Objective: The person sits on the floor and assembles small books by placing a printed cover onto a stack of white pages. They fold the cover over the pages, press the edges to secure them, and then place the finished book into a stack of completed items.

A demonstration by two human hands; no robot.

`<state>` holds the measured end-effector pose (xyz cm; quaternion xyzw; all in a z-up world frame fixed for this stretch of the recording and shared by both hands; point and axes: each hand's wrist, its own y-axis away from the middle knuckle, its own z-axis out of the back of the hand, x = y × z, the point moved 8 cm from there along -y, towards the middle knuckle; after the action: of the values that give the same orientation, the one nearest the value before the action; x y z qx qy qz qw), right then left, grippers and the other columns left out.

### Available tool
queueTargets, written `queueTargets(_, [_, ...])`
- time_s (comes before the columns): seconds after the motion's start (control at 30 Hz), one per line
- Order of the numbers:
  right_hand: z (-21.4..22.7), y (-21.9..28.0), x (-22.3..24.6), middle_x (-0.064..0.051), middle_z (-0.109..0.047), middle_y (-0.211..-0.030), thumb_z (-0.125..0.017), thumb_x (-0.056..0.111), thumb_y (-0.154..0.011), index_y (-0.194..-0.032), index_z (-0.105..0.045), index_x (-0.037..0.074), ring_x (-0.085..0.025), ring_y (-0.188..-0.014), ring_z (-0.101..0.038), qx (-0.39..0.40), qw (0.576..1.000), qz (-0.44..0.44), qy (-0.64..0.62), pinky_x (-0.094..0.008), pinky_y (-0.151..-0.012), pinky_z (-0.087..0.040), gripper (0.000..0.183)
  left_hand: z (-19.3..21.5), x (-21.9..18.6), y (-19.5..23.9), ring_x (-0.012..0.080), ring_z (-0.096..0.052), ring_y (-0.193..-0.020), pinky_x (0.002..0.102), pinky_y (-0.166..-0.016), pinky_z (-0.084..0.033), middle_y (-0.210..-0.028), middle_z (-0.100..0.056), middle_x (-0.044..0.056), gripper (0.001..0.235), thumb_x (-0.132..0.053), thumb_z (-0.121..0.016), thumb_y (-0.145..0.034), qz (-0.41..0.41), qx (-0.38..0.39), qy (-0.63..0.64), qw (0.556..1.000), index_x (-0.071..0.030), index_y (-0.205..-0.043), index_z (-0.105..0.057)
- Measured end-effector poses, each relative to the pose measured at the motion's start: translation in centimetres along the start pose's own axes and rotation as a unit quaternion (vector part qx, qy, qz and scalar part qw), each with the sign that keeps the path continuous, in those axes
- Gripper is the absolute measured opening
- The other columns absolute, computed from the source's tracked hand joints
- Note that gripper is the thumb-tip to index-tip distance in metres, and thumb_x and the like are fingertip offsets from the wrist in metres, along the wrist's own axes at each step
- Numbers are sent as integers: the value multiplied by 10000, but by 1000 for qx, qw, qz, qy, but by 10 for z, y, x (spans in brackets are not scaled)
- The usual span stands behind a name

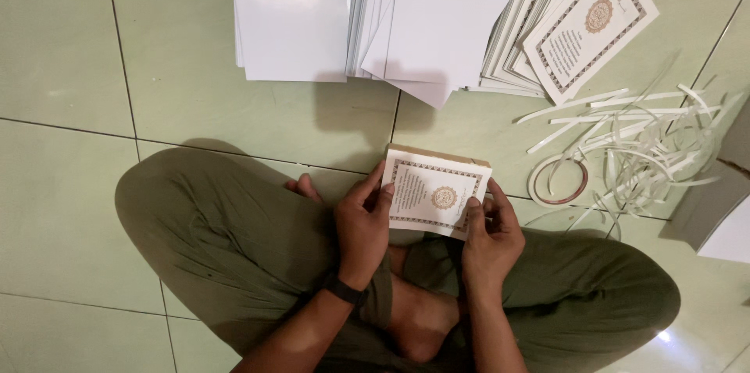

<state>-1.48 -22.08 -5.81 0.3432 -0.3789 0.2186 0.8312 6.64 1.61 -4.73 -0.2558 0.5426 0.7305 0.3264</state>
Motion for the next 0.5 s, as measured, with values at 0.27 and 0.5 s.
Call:
queueTargets(0.27, [-1, 2, 4, -61, -596, -887, -728, 0, -964, -1356, -693, 48, -150, -891, -571, -4, 1000, -15, 13, -338, -773, -517, 396, 1, -4, 1, 185, -676, -970, 371, -823, -577, -993, -752, 164, 410, -87, -688, -968, -5, -12, 0, 1000, -126, -1376, -688])
queueTargets(0.5, [-1, 3, 12, -78, -600, -903, -727, 13, -970, -1359, -691, 45, -161, -904, -568, 2, 1000, -14, 12, -339, -774, -512, 392, 0, 5, 1, 164, -658, -856, 338, -734, -549, -896, -723, 137, 418, -88, -700, -960, -13, -17, -12, 1000, -146, -1374, -691])
